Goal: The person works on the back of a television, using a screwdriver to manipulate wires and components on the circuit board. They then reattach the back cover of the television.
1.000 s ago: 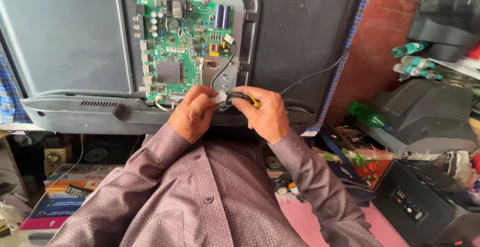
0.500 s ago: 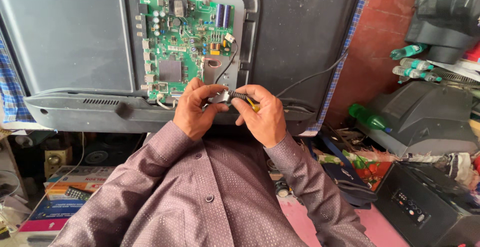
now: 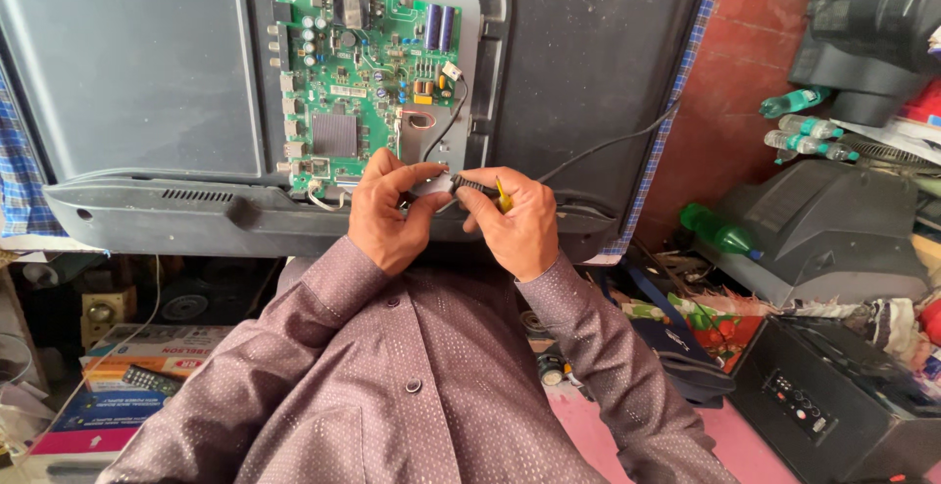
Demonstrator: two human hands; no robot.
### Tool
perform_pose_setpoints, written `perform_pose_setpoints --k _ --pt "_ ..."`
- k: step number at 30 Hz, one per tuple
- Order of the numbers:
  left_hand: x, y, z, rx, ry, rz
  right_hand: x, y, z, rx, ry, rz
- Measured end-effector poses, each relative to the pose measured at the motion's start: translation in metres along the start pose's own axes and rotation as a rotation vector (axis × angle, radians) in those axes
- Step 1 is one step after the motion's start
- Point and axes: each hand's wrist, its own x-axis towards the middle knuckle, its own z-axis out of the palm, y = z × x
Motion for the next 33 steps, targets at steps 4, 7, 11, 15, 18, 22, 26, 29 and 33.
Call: perform_pose_setpoints --k 4,7,11,15,18,22,26,29,33 --pt "0.000 0.002 0.002 -0.013 0.032 -0.003 -0.003 -0.002 0.003 -0.063 0.026 -0.061" --pt "0.000 0.001 0.002 -0.016 0.034 0.012 -0.004 -0.005 0.001 -0.110 -0.002 -0.071" --pt "0.001 0.002 0.004 0.006 0.033 -0.010 -0.006 -0.007 0.004 -0.048 0.016 -0.005" --pt "0.000 0.003 0.008 0.056 0.094 0.054 -0.005 -0.007 0.012 0.031 0.048 0.091" --pt "-0.003 0.002 0.007 0.131 0.105 0.150 0.002 -0.006 0.014 0.059 0.044 0.124" --pt "-0.004 0.000 0.005 0.207 0.044 0.139 0.000 -0.003 0.019 0.034 0.075 0.131" --pt "-0.001 0.000 0.007 0.252 0.032 0.095 -0.003 0.004 0.023 0.020 0.066 0.136" --pt "0.004 0.000 0.009 0.276 -0.022 0.031 0.002 0.013 0.018 0.003 0.035 0.150" --pt "0.006 -0.002 0.008 0.065 -0.021 0.043 0.012 0.023 0.003 -0.251 0.072 -0.115"
